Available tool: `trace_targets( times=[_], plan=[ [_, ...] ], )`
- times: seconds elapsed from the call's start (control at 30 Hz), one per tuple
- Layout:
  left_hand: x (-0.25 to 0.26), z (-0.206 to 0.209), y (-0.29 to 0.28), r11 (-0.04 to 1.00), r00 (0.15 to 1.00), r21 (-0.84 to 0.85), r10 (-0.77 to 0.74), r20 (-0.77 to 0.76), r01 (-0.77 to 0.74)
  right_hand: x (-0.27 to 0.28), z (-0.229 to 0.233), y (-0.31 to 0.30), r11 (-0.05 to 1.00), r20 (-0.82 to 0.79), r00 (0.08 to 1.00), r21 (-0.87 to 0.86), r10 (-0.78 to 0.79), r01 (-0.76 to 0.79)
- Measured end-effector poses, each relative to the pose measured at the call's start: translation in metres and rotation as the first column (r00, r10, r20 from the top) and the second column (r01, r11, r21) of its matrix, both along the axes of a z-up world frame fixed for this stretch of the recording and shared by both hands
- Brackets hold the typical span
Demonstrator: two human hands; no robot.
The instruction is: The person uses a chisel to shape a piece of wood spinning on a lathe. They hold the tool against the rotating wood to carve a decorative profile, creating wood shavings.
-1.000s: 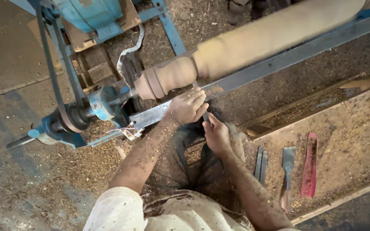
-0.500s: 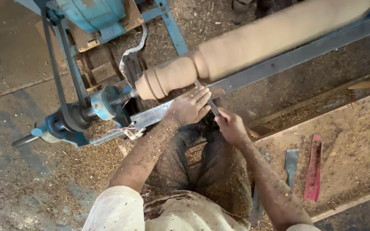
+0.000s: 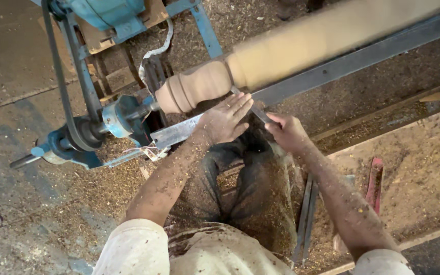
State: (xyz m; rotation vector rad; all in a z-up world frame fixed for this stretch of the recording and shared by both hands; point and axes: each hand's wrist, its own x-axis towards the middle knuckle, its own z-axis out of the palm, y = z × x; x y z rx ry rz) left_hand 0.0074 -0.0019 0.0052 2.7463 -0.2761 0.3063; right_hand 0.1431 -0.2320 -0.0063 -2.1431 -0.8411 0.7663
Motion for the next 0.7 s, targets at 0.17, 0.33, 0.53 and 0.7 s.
trace_targets(
  times=[0.17, 0.33, 0.53, 0.7],
  plan=[
    [0.0, 0.002, 0.0, 1.0, 1.0, 0.017, -0.014, -0.021, 0.014, 0.027, 0.02, 0.005, 0.969, -0.061, 0.998, -0.243, 0.024, -0.038],
    [-0.001, 0.0, -0.001, 1.0, 0.999, 0.025, -0.007, -0.042, 0.008, 0.02, 0.033, 0.01, 0.972, -0.084, 0.996, -0.226, 0.04, -0.058],
    [-0.005, -0.004, 0.001, 1.0, 0.997, 0.026, -0.007, 0.074, 0.005, -0.021, 0.011, 0.006, 0.999, -0.07, 0.997, -0.025, -0.037, 0.036],
    [-0.01, -0.005, 0.001, 0.998, 0.981, -0.063, 0.04, 0.189, -0.029, -0.058, -0.013, 0.003, 0.992, 0.022, 0.995, 0.072, -0.102, 0.1]
  ],
)
